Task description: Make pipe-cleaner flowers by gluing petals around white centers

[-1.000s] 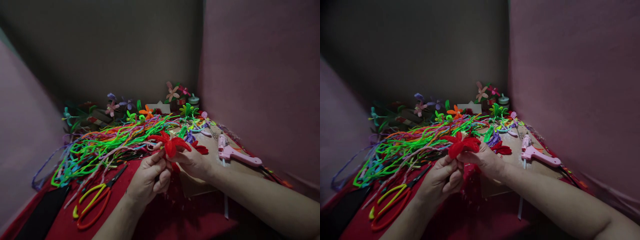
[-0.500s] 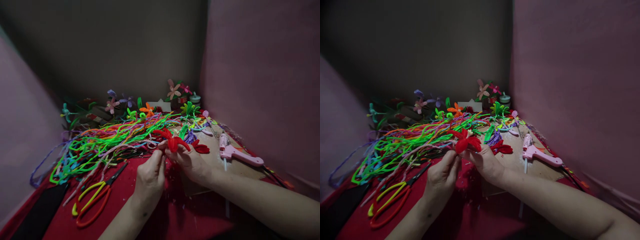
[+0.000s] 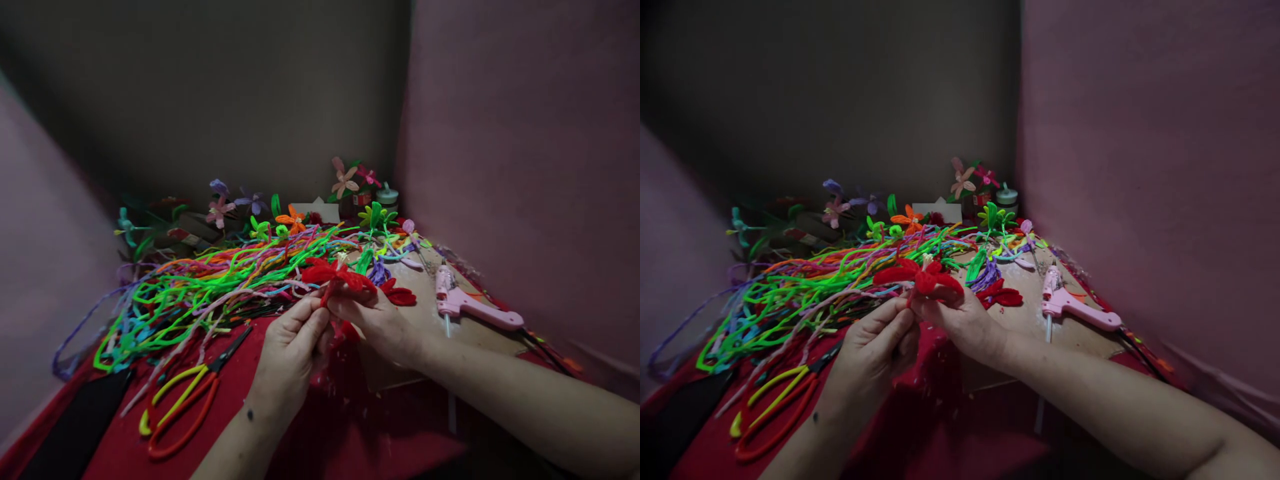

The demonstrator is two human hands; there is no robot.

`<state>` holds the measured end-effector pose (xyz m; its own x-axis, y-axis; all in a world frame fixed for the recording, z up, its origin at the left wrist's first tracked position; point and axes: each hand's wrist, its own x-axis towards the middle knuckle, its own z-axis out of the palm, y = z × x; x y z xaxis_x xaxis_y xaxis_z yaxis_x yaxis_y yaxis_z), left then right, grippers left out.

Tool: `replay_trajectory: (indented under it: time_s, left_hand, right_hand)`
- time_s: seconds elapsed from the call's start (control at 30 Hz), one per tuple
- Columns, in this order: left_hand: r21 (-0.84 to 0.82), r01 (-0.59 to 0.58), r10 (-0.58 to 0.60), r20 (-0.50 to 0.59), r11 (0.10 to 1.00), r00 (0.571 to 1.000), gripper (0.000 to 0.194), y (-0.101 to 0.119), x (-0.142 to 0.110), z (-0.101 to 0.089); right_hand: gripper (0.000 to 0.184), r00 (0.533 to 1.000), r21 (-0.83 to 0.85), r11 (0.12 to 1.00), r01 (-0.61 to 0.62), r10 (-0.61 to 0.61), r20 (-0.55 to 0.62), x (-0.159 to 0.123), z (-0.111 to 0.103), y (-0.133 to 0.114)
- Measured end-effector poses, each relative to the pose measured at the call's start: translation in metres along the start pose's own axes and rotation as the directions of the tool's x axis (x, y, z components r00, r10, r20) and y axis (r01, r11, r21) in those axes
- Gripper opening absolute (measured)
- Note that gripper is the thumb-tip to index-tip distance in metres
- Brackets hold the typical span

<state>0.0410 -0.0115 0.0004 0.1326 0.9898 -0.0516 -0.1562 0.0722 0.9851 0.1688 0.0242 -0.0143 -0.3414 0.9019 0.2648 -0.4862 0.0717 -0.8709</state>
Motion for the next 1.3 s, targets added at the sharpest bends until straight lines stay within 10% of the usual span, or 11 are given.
replay_trajectory:
  time_s: [0.53,0.77,0.97,1.13,1.3]
  left_hand:
    - [-0.243,0.216,-0.153,0.252,0.946,0.956,0.013,0.004,0.004,-0.009]
    - [0.230,-0.043,0.037,0.033,0.972,0.999,0.026,0.000,0.001,-0.001]
    - [0.685,-0.316,0.400,0.039,0.656,0.916,0.013,-0.012,0.004,-0.005]
    - [0.791,-0.396,0.528,0.110,0.466,0.842,0.012,-0.012,0.004,-0.008]
    - [0.764,-0.400,0.538,0.083,0.506,0.839,0.011,-0.012,0.003,-0.007]
  right_hand:
    - [0.018,0.995,0.107,0.994,-0.029,0.018,0.102,0.003,-0.005,0.003]
    - [0.022,1.000,0.145,0.989,0.007,-0.005,-0.013,0.006,-0.003,0.005]
    - [0.016,0.994,0.138,0.990,-0.019,0.034,-0.109,0.005,-0.002,0.007]
    - [0.016,0.993,0.152,0.988,-0.019,0.037,-0.112,0.004,0.000,0.007]
    - [0.017,0.991,0.157,0.988,0.011,0.010,-0.130,0.003,0.001,0.008]
